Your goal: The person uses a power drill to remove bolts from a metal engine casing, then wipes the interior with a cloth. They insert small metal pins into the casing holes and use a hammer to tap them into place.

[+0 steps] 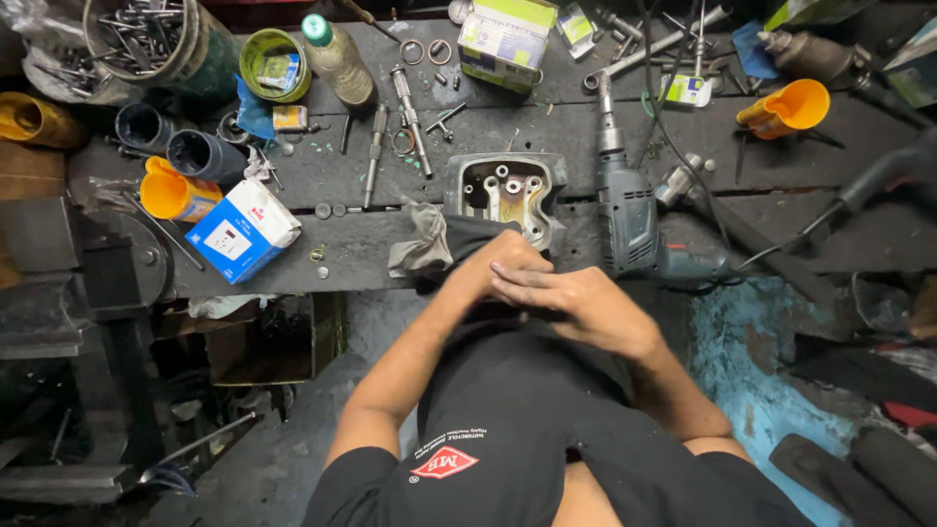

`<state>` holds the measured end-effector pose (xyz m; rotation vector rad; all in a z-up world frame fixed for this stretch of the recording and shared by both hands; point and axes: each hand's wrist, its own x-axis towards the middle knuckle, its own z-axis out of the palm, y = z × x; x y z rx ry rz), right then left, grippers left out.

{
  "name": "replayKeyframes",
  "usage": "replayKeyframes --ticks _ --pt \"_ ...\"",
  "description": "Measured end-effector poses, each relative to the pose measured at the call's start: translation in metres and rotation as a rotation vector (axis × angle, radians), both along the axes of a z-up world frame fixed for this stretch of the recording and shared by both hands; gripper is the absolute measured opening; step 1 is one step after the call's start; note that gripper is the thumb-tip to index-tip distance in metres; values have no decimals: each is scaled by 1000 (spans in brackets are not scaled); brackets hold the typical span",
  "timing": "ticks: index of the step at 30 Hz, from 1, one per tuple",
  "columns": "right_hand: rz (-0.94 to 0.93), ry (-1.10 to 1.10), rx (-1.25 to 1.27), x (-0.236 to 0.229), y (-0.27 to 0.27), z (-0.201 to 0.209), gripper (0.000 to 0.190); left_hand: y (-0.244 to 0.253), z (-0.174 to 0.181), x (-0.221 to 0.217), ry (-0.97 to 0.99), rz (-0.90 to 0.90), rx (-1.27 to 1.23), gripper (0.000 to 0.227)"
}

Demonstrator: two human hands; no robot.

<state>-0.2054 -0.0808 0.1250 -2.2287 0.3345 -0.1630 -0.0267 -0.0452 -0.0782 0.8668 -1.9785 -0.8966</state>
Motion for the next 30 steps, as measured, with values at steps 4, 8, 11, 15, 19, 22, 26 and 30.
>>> replayKeyframes --ticks 4,8,11,15,19,22,26,30 --pt "19 -15 5 -6 -8 4 87 5 28 5 -36 5 76 29" --pt "-59 83 -80 2 5 0 80 47 43 -44 451 667 16 27" --pt "-50 80 -96 5 11 -2 75 60 32 -63 533 738 -235 61" --pt "29 -38 -12 6 0 -4 80 35 15 -24 306 348 -77 40" --pt "-56 -140 -116 2 -2 -11 65 2 21 19 17 -126 203 40" --pt "-167 -152 -225 3 5 -17 52 16 42 4 201 154 186 34" --pt "-206 105 -266 5 7 -21 52 45 59 -51 643 687 -84 52" --pt "-123 3 -128 5 0 -22 59 43 39 -52 505 656 -223 30"
